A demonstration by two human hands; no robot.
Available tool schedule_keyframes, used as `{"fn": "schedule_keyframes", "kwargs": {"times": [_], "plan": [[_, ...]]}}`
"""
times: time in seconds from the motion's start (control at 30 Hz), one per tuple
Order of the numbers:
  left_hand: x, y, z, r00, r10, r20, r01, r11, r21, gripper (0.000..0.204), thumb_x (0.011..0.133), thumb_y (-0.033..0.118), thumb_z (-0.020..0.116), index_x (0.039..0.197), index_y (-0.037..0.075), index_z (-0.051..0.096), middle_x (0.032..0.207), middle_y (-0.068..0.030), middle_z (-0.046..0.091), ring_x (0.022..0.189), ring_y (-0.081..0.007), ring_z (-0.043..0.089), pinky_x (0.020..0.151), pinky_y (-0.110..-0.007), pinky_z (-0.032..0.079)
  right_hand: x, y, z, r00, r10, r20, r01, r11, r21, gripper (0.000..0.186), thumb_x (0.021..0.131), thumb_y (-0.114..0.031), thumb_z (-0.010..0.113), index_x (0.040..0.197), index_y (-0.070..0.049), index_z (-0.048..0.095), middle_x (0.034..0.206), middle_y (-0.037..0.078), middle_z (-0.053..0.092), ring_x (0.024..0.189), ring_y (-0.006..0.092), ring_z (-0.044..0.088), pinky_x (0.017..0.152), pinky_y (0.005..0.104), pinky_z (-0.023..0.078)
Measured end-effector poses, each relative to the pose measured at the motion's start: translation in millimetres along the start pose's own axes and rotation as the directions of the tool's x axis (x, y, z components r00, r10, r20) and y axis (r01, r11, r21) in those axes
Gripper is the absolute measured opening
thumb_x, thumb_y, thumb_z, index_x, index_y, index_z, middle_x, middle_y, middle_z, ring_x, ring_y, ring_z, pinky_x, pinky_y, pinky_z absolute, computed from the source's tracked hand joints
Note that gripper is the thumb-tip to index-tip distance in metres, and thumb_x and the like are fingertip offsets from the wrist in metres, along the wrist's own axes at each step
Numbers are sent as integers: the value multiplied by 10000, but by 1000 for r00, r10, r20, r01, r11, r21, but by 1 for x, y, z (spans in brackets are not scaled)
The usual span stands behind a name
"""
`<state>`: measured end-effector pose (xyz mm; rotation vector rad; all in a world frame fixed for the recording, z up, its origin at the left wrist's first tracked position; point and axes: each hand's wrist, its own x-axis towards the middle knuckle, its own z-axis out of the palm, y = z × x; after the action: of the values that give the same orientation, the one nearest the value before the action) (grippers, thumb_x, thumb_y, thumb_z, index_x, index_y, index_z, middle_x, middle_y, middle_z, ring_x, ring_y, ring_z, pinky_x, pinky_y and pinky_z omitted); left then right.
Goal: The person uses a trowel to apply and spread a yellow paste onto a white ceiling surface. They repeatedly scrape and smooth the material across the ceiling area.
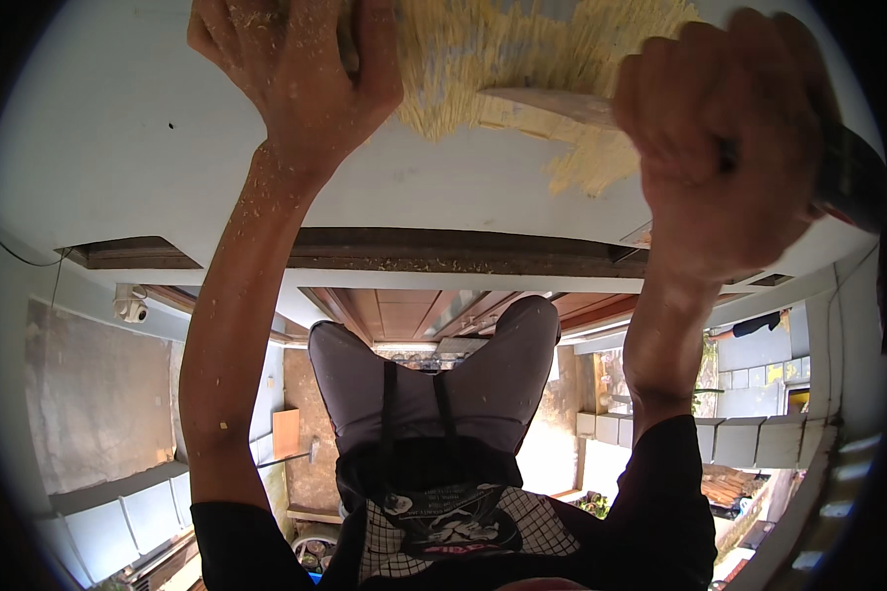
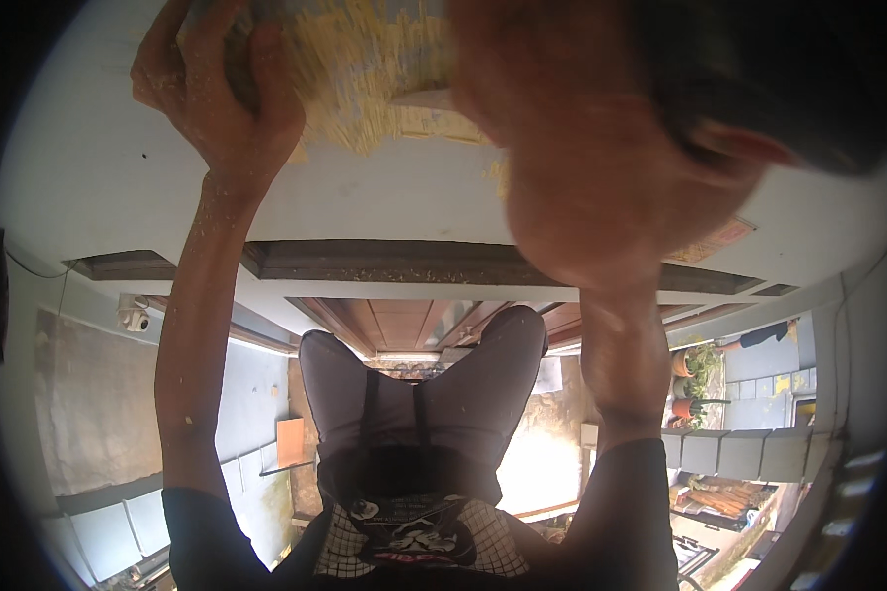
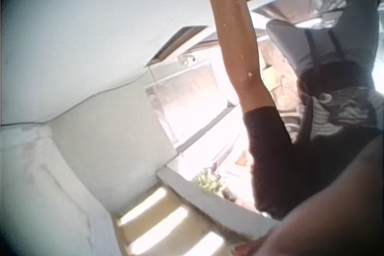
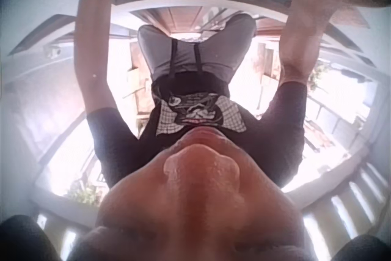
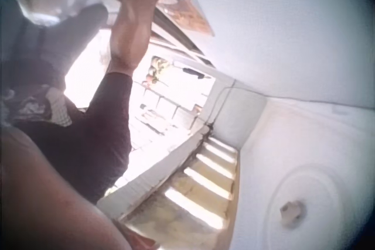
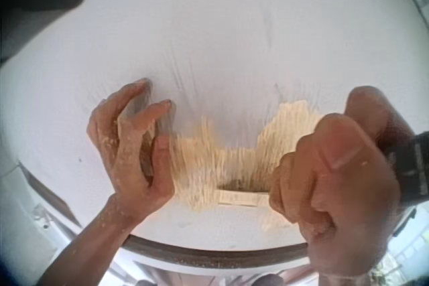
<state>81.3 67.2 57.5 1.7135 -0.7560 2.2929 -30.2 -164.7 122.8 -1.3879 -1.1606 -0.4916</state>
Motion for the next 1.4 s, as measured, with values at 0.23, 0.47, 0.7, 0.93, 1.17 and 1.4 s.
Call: {"fn": "schedule_keyframes", "kwargs": {"times": [0.23,0.47,0.7,0.93,1.17,1.4], "plan": [[1,-7,-3,999,46,-22,-46,999,2,253,871,120,586,1111,61,647,1279,-188,575,1145,-289,493,970,-437,290,-4,13,12,1000,26,7,-26,997,72,389,1030,-235,288,661,-119,327,529,6,342,439,96,255,415,264,239],[3,-3,1,997,50,-63,-49,999,13,241,840,118,601,1071,70,650,1259,-184,571,1097,-286,511,931,-439,303,3,19,21,990,19,-136,-42,985,-169,356,999,-116,344,645,-122,311,484,-5,277,406,86,205,385,263,218],[2,-3,3,994,55,-97,-56,998,-4,211,850,126,603,1048,73,655,1250,-176,574,1088,-288,514,930,-440,308,-7,18,20,979,16,-203,-48,987,-151,365,993,-136,329,629,-114,331,487,-1,282,407,94,233,396,268,213],[2,-6,0,995,53,-88,-51,999,15,218,839,109,608,1049,81,659,1249,-173,583,1108,-287,511,939,-434,302,-22,57,50,984,57,-166,-113,931,-347,315,979,-125,335,664,-127,327,492,-8,303,417,87,241,410,270,227],[2,-4,1,995,62,-83,-61,998,13,248,807,87,615,1051,79,664,1251,-174,587,1129,-281,502,950,-423,298,-14,25,27,963,-46,-266,-10,979,-206,316,975,-143,342,661,-137,304,477,-5,297,416,87,216,401,269,220],[-3,-15,3,989,123,-88,-116,990,79,199,883,133,583,1047,56,664,1245,-194,592,1146,-284,496,964,-415,293,-25,-2,-9,983,-15,-183,7,999,-45,304,922,-132,343,634,-157,251,471,-5,269,424,96,183,412,272,208]]}}
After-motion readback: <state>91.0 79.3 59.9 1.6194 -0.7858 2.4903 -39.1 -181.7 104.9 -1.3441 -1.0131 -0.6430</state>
